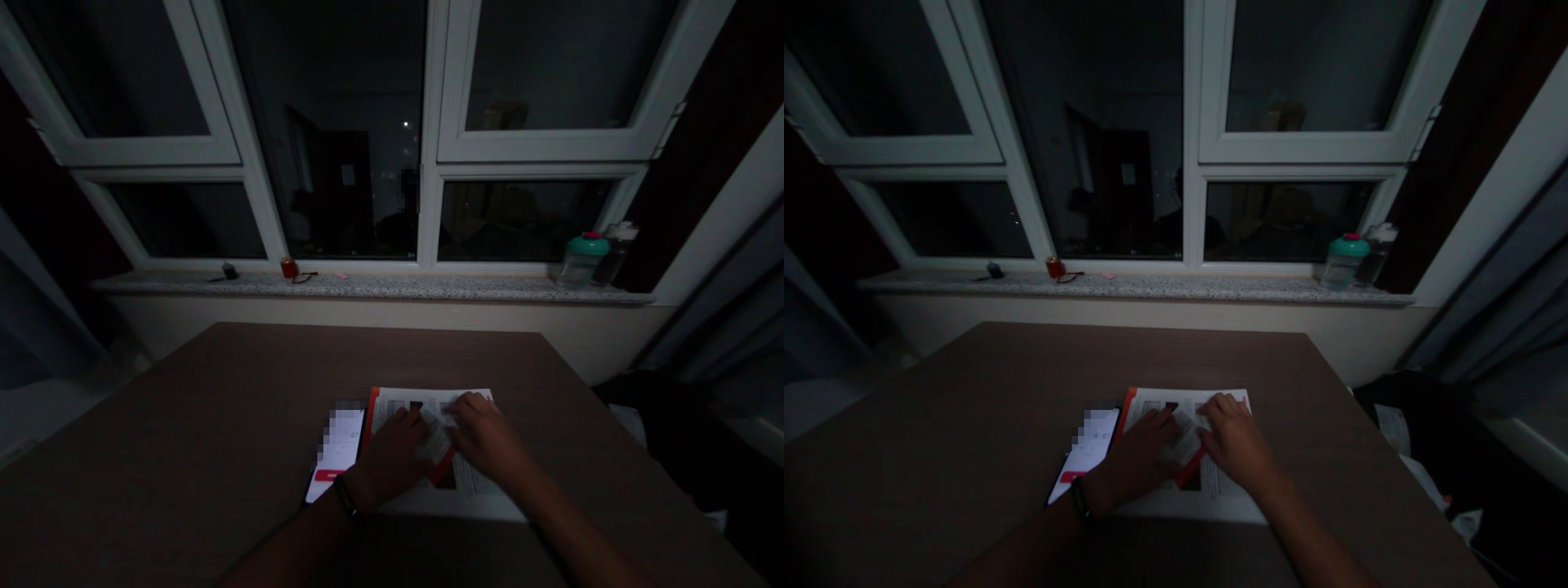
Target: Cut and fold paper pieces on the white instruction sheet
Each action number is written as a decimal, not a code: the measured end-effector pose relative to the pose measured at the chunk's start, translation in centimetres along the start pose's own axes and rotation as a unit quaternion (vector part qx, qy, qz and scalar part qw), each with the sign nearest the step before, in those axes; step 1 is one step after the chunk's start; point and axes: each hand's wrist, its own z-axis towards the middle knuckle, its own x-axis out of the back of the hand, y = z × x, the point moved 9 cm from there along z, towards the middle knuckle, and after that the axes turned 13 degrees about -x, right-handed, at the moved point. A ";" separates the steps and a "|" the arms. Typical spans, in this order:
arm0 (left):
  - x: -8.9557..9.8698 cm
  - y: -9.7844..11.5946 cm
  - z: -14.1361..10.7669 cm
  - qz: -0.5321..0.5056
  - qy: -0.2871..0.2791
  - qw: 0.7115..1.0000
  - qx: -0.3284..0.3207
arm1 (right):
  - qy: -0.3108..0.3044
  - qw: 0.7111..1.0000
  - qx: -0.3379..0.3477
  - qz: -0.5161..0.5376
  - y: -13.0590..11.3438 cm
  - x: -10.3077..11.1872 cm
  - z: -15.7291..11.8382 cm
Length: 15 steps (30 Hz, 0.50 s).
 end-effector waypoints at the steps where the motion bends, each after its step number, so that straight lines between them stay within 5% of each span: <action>1: 0.0 0.1 0.0 -0.001 -0.001 1.000 -0.003 | 0.015 1.000 -0.019 0.005 0.7 0.2 0.2; 10: -0.1 1.1 -0.1 0.015 0.027 0.998 -0.059 | -0.024 0.995 -0.073 0.062 4.4 -2.0 1.2; 15: -0.2 1.3 -0.1 0.022 0.033 0.996 -0.075 | 0.001 0.995 -0.070 0.069 4.5 -1.2 1.1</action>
